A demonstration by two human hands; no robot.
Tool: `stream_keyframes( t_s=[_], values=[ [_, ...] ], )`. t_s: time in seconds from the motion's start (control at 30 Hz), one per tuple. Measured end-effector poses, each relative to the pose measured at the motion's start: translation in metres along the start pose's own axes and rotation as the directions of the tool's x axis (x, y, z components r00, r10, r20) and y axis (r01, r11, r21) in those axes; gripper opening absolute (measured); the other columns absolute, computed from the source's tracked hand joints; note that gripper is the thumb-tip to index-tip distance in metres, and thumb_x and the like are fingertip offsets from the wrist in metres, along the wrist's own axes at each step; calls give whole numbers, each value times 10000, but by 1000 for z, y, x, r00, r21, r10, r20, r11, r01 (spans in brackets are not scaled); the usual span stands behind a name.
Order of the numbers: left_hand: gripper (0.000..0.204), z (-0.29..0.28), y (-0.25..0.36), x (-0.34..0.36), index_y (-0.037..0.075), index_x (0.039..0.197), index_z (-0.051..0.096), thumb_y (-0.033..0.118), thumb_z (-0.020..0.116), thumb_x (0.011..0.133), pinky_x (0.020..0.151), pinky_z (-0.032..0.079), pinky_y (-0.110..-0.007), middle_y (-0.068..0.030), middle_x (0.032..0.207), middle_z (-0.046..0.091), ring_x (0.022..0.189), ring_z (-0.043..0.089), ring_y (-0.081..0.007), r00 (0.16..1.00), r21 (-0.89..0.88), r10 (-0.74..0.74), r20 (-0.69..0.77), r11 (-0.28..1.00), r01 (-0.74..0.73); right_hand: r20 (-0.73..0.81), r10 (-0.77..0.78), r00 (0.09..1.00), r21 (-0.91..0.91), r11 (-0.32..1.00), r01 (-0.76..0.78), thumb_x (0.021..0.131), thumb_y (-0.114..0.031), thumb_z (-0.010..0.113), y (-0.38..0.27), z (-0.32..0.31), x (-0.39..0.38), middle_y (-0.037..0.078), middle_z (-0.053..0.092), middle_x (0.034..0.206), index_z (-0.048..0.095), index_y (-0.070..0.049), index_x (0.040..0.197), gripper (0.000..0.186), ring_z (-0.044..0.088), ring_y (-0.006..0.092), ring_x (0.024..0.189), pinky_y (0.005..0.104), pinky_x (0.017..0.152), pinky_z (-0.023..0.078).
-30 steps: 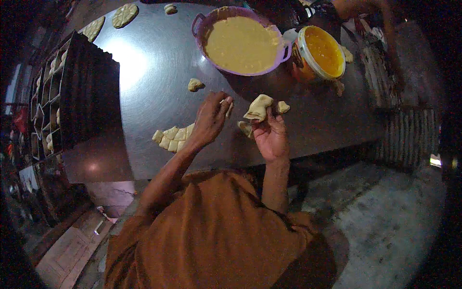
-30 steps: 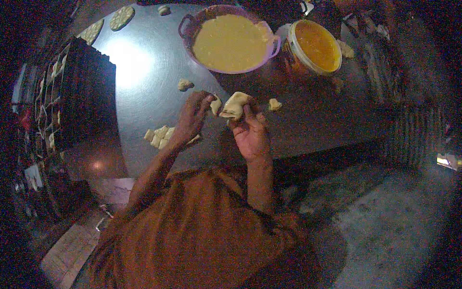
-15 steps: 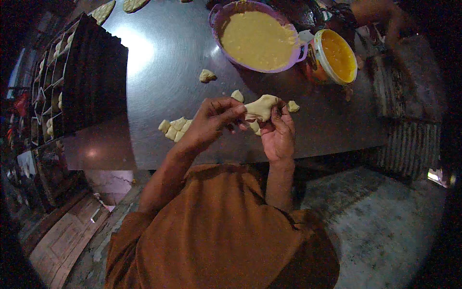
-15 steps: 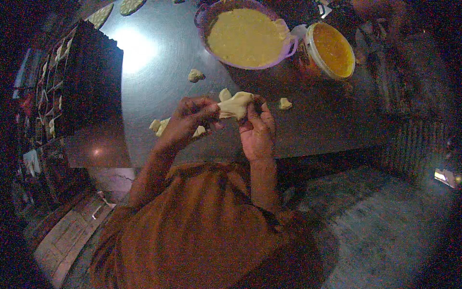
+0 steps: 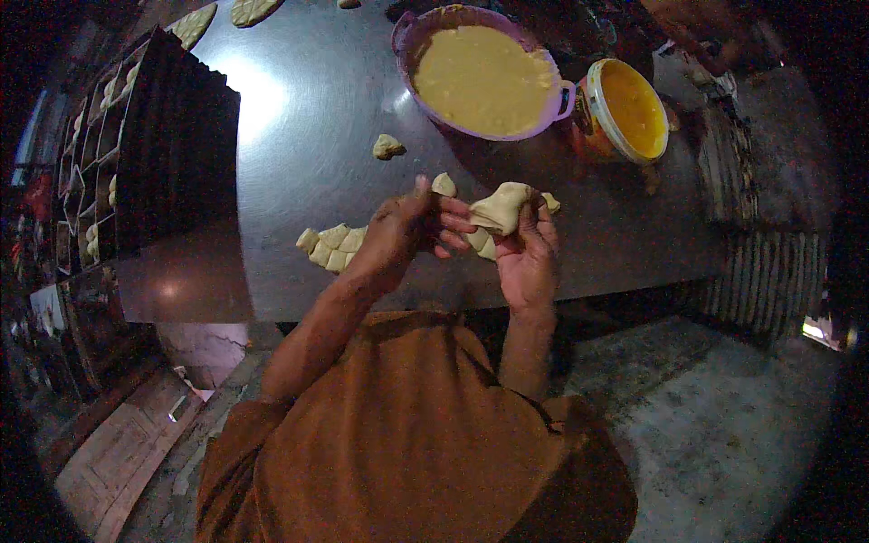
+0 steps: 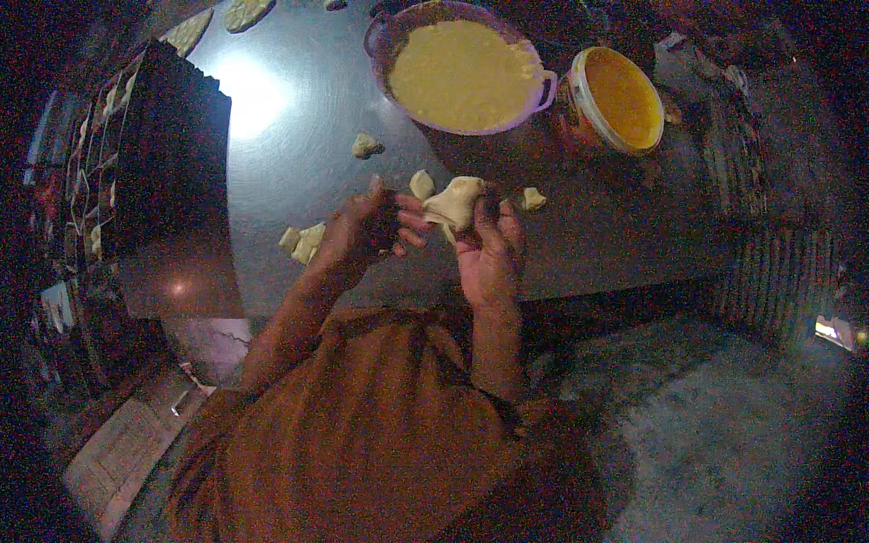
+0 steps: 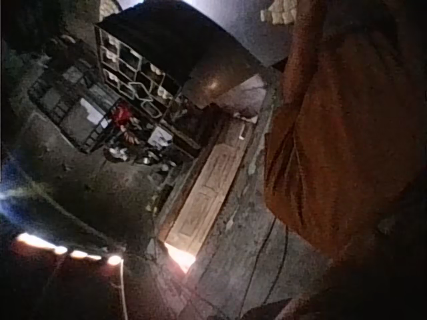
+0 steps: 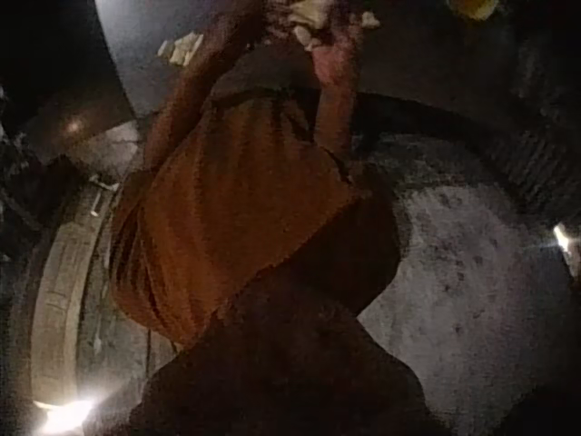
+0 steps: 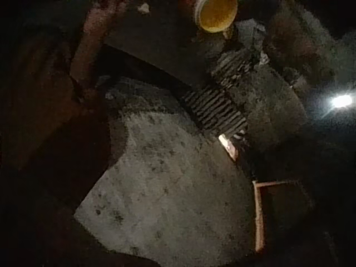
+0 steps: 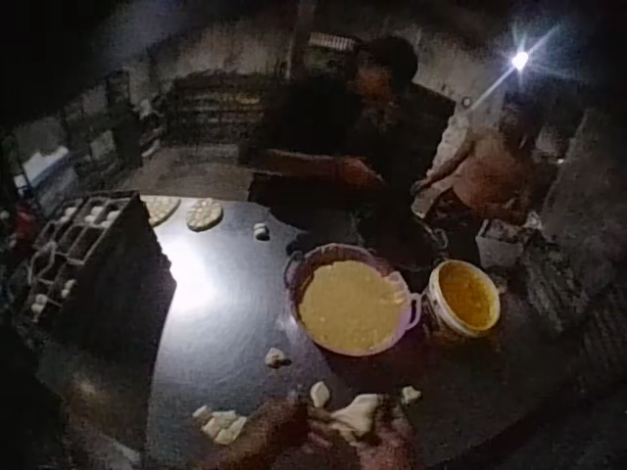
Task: The person picks up pieces of dough, fills them with a yellow paste from a container, and rolls or folds them into small round buns before placing them into metal baking trays.
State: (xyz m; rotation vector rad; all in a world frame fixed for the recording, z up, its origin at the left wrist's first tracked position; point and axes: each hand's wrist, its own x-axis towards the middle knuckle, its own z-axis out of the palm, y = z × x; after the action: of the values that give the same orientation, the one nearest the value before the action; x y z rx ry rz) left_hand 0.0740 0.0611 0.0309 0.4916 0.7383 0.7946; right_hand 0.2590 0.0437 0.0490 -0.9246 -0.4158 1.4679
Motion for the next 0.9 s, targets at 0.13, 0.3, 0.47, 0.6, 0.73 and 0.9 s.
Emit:
stream_keyframes(
  t_s=[0.13,0.3,0.47,0.6,0.73,0.9],
  values=[
    [978,-3,-3,6,-7,1400,411,791,230,863,1067,383,-390,-221,1355,503,1240,509,-303,976,-570,44,211,817,87,110,-42,993,-67,997,49,971,-150,559,-6,10,-9,57,603,1152,558,-82,1199,238,582,180,1091,338,898,502],
    [1003,17,-4,7,24,1466,316,808,214,848,1108,337,-407,-206,1443,411,1326,417,-294,958,-691,151,243,720,62,315,-119,942,-721,615,319,953,-142,556,22,23,-18,100,608,1123,618,-53,1184,256,595,244,1039,362,904,491],
    [989,-1,-13,6,74,1512,210,803,251,845,1135,303,-437,-203,1533,263,1400,303,-330,948,-672,211,238,740,4,484,-249,839,-861,36,508,921,-48,588,25,32,-24,103,603,1083,639,-53,1173,257,619,223,980,338,846,512],
    [931,1,-16,-1,161,1521,236,807,176,854,1036,403,-378,-142,1534,279,1321,416,-269,970,-487,195,145,867,-102,252,-79,965,-844,470,259,903,-24,622,39,28,-22,93,625,1073,623,-11,1181,278,635,171,941,287,833,516],
    [929,-7,-30,8,150,1537,148,791,190,866,1144,236,-464,-125,1578,191,1435,229,-301,959,-62,280,-34,957,-282,131,-75,989,-693,706,145,905,-10,624,70,22,-19,97,645,1089,599,38,1189,290,627,137,962,260,839,511],
    [892,-5,-37,13,135,1529,170,760,185,893,1141,228,-440,-162,1551,227,1420,250,-290,940,223,302,-159,938,-264,226,-22,974,-778,598,194,897,56,579,70,9,-16,104,656,1108,582,38,1218,321,619,134,1003,259,856,508]
  ],
)
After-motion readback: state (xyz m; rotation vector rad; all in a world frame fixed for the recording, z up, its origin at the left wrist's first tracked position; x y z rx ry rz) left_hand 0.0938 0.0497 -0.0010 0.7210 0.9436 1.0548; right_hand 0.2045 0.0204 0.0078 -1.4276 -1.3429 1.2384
